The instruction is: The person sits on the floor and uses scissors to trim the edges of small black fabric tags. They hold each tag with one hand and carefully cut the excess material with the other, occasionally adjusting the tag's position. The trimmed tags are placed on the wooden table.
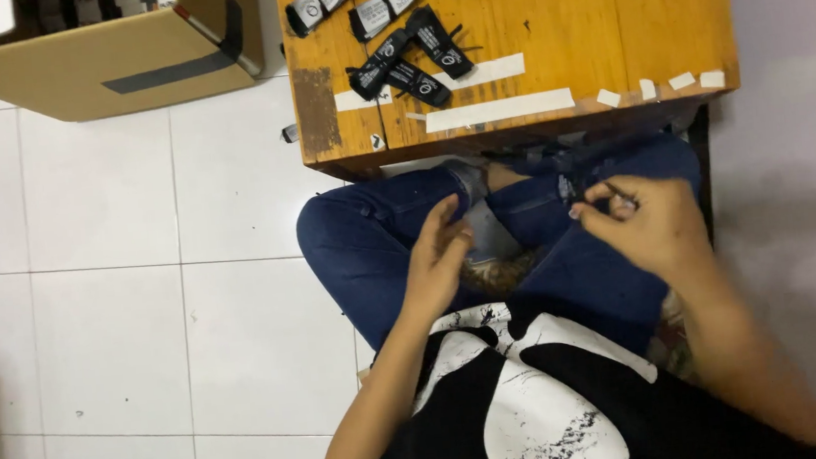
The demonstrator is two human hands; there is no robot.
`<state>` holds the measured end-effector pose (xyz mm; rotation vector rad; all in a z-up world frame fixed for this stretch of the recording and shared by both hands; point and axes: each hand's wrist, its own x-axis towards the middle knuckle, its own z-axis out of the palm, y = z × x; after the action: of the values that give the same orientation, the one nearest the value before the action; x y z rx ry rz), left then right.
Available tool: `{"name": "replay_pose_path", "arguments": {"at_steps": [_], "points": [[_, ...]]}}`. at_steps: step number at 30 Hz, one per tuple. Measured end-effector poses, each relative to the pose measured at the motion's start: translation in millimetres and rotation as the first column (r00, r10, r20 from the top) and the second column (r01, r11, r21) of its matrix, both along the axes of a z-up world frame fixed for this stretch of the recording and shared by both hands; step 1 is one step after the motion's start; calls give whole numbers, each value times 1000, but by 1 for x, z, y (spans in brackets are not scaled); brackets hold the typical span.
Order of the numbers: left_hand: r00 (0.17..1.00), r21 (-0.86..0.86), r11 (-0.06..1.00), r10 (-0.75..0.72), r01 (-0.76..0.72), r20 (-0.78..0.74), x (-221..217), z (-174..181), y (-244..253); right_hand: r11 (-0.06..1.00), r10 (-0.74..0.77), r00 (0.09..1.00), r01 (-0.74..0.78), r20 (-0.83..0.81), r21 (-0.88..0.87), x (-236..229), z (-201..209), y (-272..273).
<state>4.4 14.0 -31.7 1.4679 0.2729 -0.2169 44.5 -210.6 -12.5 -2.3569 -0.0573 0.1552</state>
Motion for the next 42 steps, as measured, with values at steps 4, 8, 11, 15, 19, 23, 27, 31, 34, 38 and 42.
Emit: {"name": "replay_pose_path", "arguments": {"at_steps": [4,8,11,15,19,23,27,31,34,38,42], "points": [[989,299,954,-49,6,137,-5,-43,4,992,-124,977,123,-172,-15,-2,15,-4],[981,265,964,-78,28,178,-1,-20,-3,960,-187,957,226,-221,168,-2,10,-8],[941,438,895,-212,79,263,2,-7,-10,914,-169,927,274,-335,299,-3,16,-5],[846,629,776,-298,-57,443,18,6,-24,647,-41,932,298,-359,701,-8,-18,-11],[890,742,665,-386,87,241,43,-10,-27,705,-33,951,240,-307,667,-2,-12,-9],[902,793,604,-382,79,201,49,-26,-30,994,61,989,-73,131,87,10,11,-8],[872,772,630,-329,-84,363,44,-44,-34,934,317,870,-218,377,-281,22,39,4],[846,705,701,-312,-103,433,42,-33,-37,786,533,730,-240,428,-570,49,23,5],[836,697,702,-289,-145,466,41,-33,-37,705,619,637,-192,460,-682,58,21,13],[832,697,702,-294,-146,471,40,-25,-36,699,633,698,-328,335,-635,64,12,15],[817,656,742,-287,-141,500,38,-21,-35,800,546,726,-304,419,-517,54,14,13]]}}
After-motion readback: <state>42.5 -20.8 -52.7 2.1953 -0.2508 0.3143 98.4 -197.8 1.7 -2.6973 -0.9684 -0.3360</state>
